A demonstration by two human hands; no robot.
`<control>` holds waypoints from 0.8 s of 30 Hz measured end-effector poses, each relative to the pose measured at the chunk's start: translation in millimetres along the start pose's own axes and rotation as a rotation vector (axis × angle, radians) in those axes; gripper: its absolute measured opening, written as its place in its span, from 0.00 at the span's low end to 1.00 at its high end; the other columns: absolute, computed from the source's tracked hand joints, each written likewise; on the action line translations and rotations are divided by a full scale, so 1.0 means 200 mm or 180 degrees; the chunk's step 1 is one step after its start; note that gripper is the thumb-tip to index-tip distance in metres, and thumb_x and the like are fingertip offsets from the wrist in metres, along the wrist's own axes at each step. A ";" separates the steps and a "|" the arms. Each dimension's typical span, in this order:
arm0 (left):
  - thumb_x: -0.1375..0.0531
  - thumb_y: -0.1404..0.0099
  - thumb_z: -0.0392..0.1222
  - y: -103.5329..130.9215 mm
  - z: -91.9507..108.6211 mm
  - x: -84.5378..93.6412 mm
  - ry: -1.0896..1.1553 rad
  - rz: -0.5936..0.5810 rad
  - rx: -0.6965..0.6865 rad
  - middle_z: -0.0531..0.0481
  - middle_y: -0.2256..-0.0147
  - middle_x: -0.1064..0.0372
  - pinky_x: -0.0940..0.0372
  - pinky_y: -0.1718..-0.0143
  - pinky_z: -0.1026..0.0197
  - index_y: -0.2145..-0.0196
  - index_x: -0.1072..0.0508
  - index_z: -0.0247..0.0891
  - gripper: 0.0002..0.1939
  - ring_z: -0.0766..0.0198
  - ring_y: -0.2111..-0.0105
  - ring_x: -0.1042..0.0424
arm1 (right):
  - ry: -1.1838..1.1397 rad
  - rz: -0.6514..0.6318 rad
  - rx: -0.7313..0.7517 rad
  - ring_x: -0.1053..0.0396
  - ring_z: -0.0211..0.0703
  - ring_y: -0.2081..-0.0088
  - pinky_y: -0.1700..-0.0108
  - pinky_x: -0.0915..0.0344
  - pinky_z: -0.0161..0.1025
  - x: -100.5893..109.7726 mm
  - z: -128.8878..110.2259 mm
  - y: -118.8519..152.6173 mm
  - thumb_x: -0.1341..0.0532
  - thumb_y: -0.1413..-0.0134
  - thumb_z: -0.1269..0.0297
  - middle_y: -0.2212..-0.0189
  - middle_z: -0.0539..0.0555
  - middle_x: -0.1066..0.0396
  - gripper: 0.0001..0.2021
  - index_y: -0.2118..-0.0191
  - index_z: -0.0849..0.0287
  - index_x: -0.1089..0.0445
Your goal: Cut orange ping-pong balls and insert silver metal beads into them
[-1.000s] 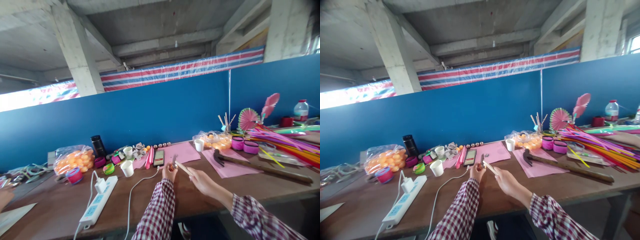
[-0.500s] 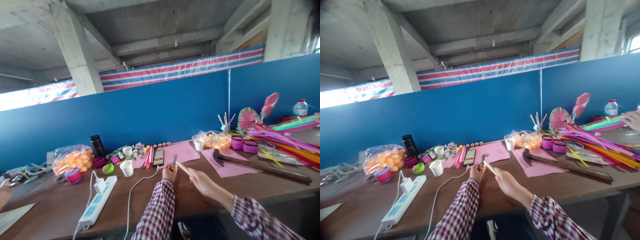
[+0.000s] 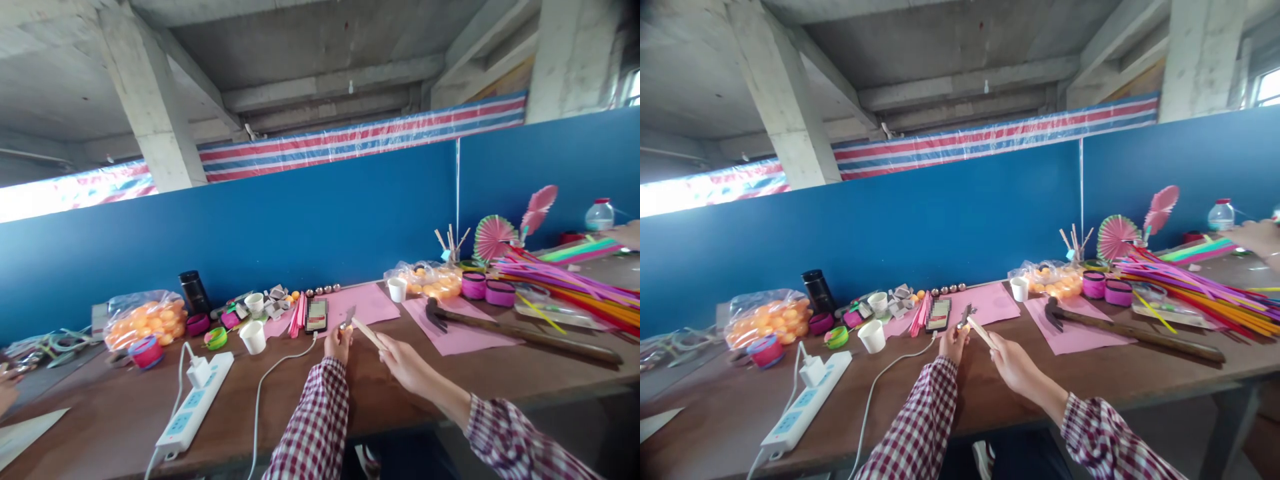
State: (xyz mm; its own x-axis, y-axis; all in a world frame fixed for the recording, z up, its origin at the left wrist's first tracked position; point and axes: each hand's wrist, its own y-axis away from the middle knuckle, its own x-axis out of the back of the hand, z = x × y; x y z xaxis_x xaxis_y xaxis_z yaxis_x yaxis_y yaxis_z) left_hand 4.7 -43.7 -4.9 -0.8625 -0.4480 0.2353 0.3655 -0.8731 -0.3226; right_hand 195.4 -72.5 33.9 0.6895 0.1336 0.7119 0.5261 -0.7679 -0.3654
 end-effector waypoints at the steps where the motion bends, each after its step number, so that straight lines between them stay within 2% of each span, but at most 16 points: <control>1: 0.45 0.47 0.50 0.00 0.00 0.00 0.0000 -0.0023 0.0020 0.51 0.80 0.33 0.39 0.76 0.65 0.65 0.28 0.34 0.18 0.67 0.80 0.33 | 0.0021 -0.0020 0.0005 0.33 0.40 0.70 0.65 0.41 0.36 0.00 0.00 0.00 0.55 0.47 0.68 0.70 0.54 0.31 0.17 0.52 0.62 0.41; 4: 0.44 0.47 0.50 0.00 -0.01 -0.01 -0.0004 -0.0048 0.0087 0.50 0.80 0.32 0.39 0.77 0.65 0.64 0.29 0.33 0.18 0.67 0.80 0.33 | 0.0129 -0.0081 -0.0093 0.33 0.41 0.69 0.65 0.41 0.36 0.02 0.00 -0.02 0.54 0.47 0.68 0.71 0.54 0.31 0.16 0.54 0.62 0.39; 7: 0.44 0.47 0.50 -0.01 -0.02 -0.01 -0.0035 -0.0007 0.0146 0.49 0.79 0.32 0.39 0.77 0.65 0.63 0.29 0.32 0.19 0.67 0.79 0.33 | 0.0427 -0.0033 -0.0161 0.32 0.41 0.68 0.66 0.42 0.35 0.09 0.01 -0.05 0.56 0.43 0.64 0.69 0.55 0.30 0.16 0.55 0.60 0.38; 9: 0.44 0.47 0.50 -0.01 -0.02 -0.01 -0.0073 0.0032 0.0160 0.50 0.79 0.32 0.38 0.76 0.65 0.63 0.30 0.32 0.19 0.67 0.79 0.33 | 0.0884 0.0095 -0.0268 0.32 0.42 0.65 0.64 0.42 0.35 0.15 0.03 -0.08 0.57 0.42 0.63 0.65 0.57 0.30 0.17 0.52 0.59 0.39; 11: 0.44 0.47 0.50 -0.01 -0.02 -0.01 -0.0110 0.0054 0.0157 0.50 0.78 0.32 0.38 0.74 0.65 0.63 0.30 0.33 0.19 0.67 0.78 0.33 | 0.1464 0.0240 -0.0513 0.32 0.42 0.66 0.66 0.43 0.35 0.20 0.07 -0.11 0.56 0.42 0.63 0.64 0.57 0.30 0.17 0.50 0.56 0.41; 14: 0.44 0.47 0.50 0.00 0.00 0.01 -0.0161 0.0028 0.0135 0.50 0.77 0.31 0.37 0.73 0.65 0.63 0.30 0.33 0.19 0.66 0.77 0.32 | 0.2240 0.0230 -0.0809 0.32 0.43 0.66 0.66 0.42 0.35 0.24 0.15 -0.15 0.55 0.43 0.67 0.65 0.59 0.31 0.16 0.51 0.59 0.41; 19: 0.45 0.46 0.50 0.02 0.01 0.02 -0.0497 0.0016 -0.0047 0.47 0.74 0.29 0.37 0.69 0.64 0.63 0.30 0.33 0.19 0.65 0.73 0.31 | 0.2731 0.0092 -0.0743 0.35 0.48 0.59 0.63 0.42 0.39 0.24 0.27 -0.18 0.55 0.47 0.76 0.63 0.62 0.32 0.16 0.55 0.62 0.37; 24: 0.44 0.46 0.49 0.02 0.02 0.01 -0.0593 0.0063 -0.0073 0.46 0.71 0.29 0.37 0.68 0.63 0.63 0.29 0.33 0.18 0.65 0.72 0.31 | 0.2822 0.0218 -0.0666 0.39 0.52 0.55 0.61 0.43 0.43 0.22 0.37 -0.17 0.55 0.47 0.75 0.62 0.61 0.32 0.15 0.60 0.61 0.33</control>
State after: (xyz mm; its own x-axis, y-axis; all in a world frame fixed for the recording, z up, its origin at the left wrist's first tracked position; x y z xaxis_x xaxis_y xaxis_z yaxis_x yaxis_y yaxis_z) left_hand 5.6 -48.5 -2.6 -0.7747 -0.4948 0.3937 0.3719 -0.8601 -0.3492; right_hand 244.2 5.2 33.3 0.0351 -0.3802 0.9242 0.3375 -0.8660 -0.3690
